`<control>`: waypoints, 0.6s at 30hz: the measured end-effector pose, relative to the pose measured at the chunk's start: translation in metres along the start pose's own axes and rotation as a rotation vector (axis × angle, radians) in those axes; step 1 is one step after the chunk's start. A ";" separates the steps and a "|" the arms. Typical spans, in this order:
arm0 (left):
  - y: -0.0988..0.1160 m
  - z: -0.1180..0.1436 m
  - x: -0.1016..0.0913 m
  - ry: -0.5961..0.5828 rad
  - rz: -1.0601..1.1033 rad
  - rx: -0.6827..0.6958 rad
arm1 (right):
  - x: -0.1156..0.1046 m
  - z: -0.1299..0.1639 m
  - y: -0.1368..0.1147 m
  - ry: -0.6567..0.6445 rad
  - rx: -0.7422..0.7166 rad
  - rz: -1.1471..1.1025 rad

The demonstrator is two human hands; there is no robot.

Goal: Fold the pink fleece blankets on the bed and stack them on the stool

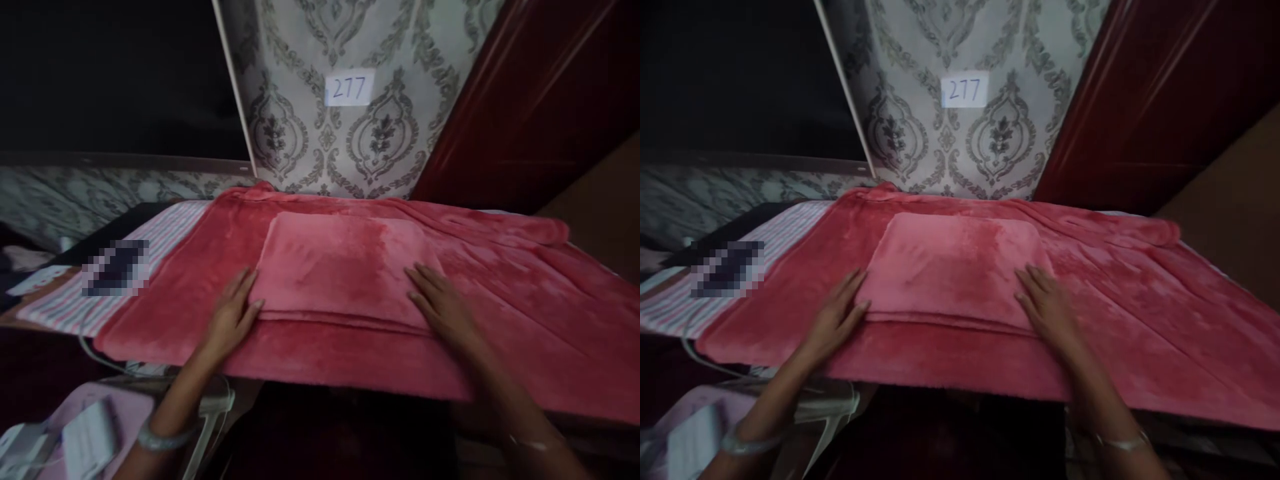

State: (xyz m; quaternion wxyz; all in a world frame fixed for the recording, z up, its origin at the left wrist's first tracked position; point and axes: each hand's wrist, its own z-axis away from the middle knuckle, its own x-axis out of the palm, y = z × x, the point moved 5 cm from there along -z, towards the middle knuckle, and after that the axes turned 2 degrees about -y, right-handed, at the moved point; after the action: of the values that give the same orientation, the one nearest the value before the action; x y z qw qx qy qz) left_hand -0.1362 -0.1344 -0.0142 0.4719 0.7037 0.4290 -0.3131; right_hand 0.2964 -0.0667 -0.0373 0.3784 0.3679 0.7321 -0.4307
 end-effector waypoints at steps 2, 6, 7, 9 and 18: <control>-0.023 0.025 -0.014 0.115 0.158 -0.197 | -0.006 0.027 0.016 0.076 0.108 -0.056; -0.025 0.047 -0.016 0.156 0.289 -0.284 | -0.019 0.071 0.036 0.189 0.393 -0.160; -0.018 0.046 -0.014 0.144 0.290 -0.254 | -0.021 0.077 0.037 0.203 0.453 -0.187; -0.004 0.041 -0.007 0.110 0.247 -0.192 | -0.024 0.085 0.036 0.212 0.546 -0.242; 0.004 0.030 0.004 0.139 0.105 -0.146 | -0.033 0.081 0.018 0.241 0.672 -0.490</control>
State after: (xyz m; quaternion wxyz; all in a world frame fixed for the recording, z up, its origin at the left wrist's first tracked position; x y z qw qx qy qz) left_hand -0.1321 -0.1614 -0.0271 0.5069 0.7090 0.4447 -0.2063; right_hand 0.3458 -0.1403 -0.0429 0.0361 0.3335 0.6558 -0.6763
